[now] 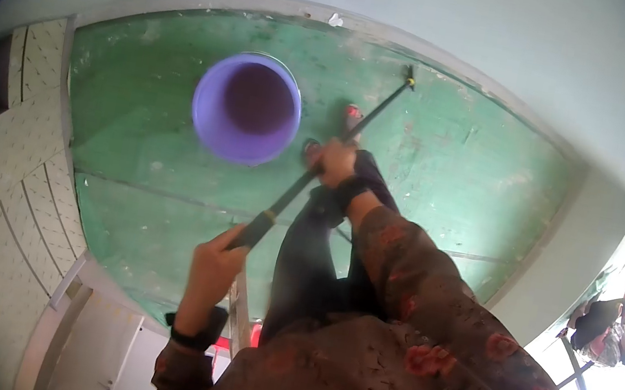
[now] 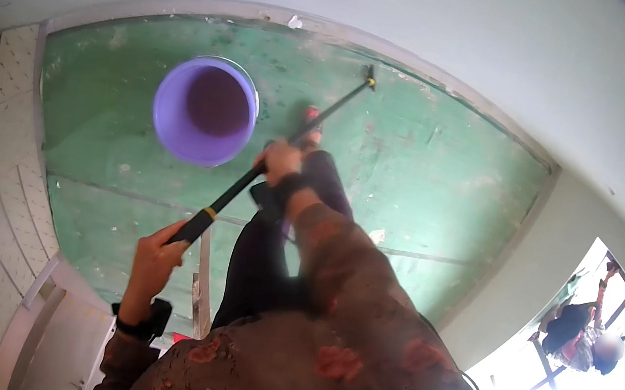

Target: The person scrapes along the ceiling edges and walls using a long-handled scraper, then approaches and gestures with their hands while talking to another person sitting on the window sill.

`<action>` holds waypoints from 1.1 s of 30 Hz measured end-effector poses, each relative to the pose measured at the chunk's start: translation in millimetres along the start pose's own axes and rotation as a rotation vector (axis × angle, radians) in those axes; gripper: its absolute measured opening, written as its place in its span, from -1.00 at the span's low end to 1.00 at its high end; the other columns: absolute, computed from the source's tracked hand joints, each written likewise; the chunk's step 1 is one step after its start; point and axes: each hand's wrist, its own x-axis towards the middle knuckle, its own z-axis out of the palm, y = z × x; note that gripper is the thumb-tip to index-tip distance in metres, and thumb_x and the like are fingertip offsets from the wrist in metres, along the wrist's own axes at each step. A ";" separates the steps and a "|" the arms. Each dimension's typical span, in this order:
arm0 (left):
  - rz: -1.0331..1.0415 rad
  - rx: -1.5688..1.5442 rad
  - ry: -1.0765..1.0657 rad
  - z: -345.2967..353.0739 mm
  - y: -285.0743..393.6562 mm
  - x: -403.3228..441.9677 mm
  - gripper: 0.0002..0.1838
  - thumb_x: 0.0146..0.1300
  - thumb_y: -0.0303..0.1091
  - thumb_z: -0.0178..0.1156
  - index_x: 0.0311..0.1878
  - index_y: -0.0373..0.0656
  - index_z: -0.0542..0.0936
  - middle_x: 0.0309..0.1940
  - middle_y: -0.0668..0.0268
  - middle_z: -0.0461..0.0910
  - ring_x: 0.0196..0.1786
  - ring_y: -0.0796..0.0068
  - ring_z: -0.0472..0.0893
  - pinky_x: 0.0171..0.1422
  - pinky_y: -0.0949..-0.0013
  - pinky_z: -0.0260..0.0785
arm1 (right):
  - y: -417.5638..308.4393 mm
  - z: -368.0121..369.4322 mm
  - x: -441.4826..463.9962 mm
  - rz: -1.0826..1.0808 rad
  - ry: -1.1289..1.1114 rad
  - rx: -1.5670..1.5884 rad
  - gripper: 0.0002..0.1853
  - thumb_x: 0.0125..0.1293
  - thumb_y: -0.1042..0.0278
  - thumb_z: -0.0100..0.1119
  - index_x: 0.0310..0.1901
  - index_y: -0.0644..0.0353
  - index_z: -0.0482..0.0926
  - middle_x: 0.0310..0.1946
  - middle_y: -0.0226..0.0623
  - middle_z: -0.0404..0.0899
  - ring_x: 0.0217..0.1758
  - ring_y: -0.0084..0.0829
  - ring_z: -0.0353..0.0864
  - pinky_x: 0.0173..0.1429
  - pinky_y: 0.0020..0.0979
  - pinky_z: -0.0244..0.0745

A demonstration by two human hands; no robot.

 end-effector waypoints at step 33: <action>-0.407 -0.200 0.104 -260.2 -80.5 29.8 -0.55 0.08 -0.39 0.03 0.08 -0.29 0.50 -0.69 0.38 0.42 -0.66 0.71 0.31 -0.59 0.57 0.14 | 98.0 298.0 33.0 -0.046 0.079 -0.111 -0.74 0.26 0.34 -0.14 -0.42 0.43 0.31 -0.62 -0.09 0.35 -0.59 -0.17 0.44 -0.53 -0.15 0.41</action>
